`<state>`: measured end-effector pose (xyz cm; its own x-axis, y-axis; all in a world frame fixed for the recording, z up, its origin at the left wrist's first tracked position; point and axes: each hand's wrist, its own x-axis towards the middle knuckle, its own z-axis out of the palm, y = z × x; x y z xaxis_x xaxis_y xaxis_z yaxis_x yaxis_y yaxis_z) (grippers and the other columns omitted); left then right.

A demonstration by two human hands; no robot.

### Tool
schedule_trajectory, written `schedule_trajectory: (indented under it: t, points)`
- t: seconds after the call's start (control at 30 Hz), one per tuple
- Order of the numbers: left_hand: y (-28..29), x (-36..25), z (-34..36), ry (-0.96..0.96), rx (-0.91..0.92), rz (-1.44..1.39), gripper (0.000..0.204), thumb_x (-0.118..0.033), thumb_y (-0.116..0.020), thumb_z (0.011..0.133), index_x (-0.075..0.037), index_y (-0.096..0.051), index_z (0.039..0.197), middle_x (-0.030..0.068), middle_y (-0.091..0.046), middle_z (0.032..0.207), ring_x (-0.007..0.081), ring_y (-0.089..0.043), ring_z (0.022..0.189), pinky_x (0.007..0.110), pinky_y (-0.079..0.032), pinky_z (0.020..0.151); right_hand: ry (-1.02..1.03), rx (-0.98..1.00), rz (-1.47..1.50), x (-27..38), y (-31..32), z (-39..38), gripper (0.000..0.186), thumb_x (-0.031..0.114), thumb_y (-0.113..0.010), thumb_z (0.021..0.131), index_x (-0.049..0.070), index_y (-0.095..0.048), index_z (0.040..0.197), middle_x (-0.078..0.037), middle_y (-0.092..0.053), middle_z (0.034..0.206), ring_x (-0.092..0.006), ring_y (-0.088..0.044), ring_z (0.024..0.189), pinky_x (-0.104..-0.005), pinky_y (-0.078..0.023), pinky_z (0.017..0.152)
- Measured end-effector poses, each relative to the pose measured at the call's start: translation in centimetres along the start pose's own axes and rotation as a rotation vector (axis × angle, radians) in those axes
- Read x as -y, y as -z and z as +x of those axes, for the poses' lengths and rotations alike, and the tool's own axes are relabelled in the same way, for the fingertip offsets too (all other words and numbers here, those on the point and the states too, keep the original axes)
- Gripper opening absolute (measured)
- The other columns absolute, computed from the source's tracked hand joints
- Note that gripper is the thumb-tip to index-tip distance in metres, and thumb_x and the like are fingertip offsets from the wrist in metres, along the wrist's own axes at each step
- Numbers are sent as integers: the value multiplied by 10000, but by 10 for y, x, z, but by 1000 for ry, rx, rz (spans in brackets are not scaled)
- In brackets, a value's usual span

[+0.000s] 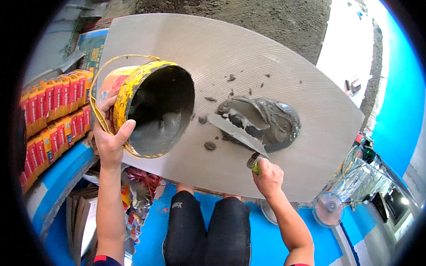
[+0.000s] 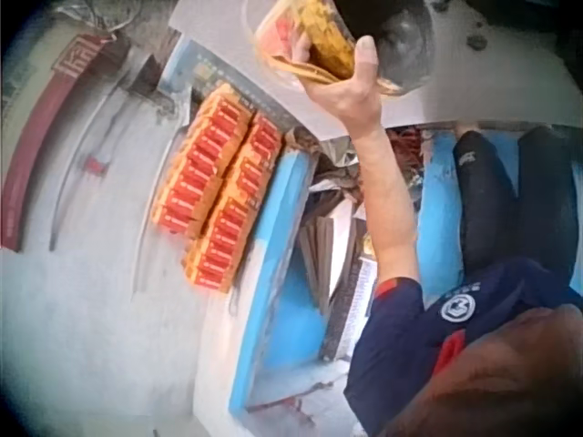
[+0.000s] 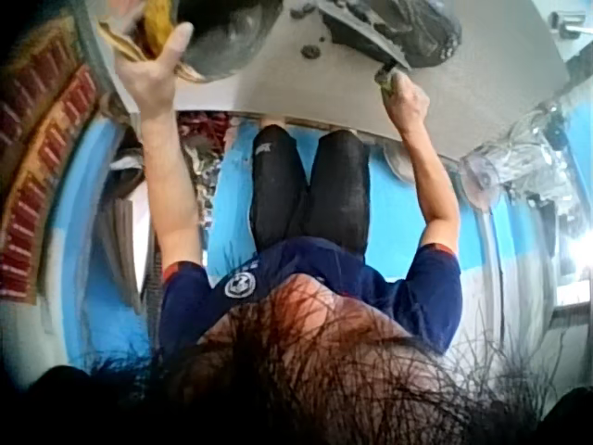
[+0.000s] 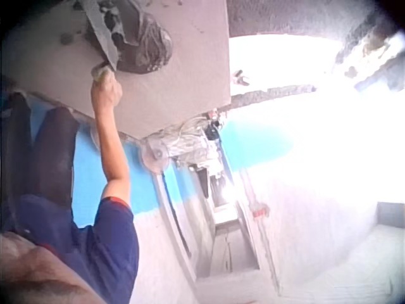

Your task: The person applies adhesive to the back of a large tile using a trowel, then works with another person to flip and place the tile onto a prepared bed of sand and cement.

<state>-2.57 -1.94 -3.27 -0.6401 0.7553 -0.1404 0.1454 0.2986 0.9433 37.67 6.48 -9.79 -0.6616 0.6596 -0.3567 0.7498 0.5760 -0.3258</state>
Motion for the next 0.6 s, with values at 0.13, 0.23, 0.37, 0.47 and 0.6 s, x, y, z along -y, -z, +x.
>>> schedule_trajectory:
  t: [0.13, 0.23, 0.37, 0.47, 0.6]
  points:
    - [8, -4, 2, -59, 10, 7, 616, -123, -796, 718, 14, -506, 1244, 194, -490, 1353, 269, -480, 1250, 378, -343, 1093, 202, 88, 41, 70, 23, 57, 240, 123, -646, 755, 99, -531, 964, -35, -566, 775, -209, -628, 701, -352, -477, 615]
    - [1, -2, -10, -41, 41, 28, 605, -101, -791, 696, -8, -500, 1218, 187, -480, 1362, 280, -450, 1281, 388, -320, 1104, 332, 32, -93, 125, 24, 116, 215, 137, -604, 789, 73, -525, 979, -35, -573, 832, -185, -629, 780, -325, -464, 638]
    - [-8, 13, -24, -67, 62, 21, 613, -55, -777, 666, -27, -477, 1200, 189, -458, 1382, 290, -421, 1312, 402, -303, 1116, 224, -8, -195, 160, -1, 190, 146, 166, -562, 860, 75, -559, 974, -70, -629, 842, -209, -671, 731, -344, -522, 624]
    - [-4, 11, -32, -100, 29, 28, 611, -41, -762, 650, -36, -476, 1189, 182, -463, 1373, 294, -429, 1305, 408, -306, 1114, 272, 209, -165, 179, -14, 204, 203, 154, -560, 866, 60, -578, 1045, -101, -670, 907, -235, -690, 787, -341, -537, 647]
    - [9, 24, -43, -120, 11, 61, 618, -58, -756, 638, -53, -478, 1190, 177, -479, 1363, 321, -424, 1312, 427, -300, 1118, 210, 590, 9, 186, -11, 209, 247, 139, -549, 862, 45, -631, 1076, -157, -704, 957, -306, -699, 893, -402, -566, 732]
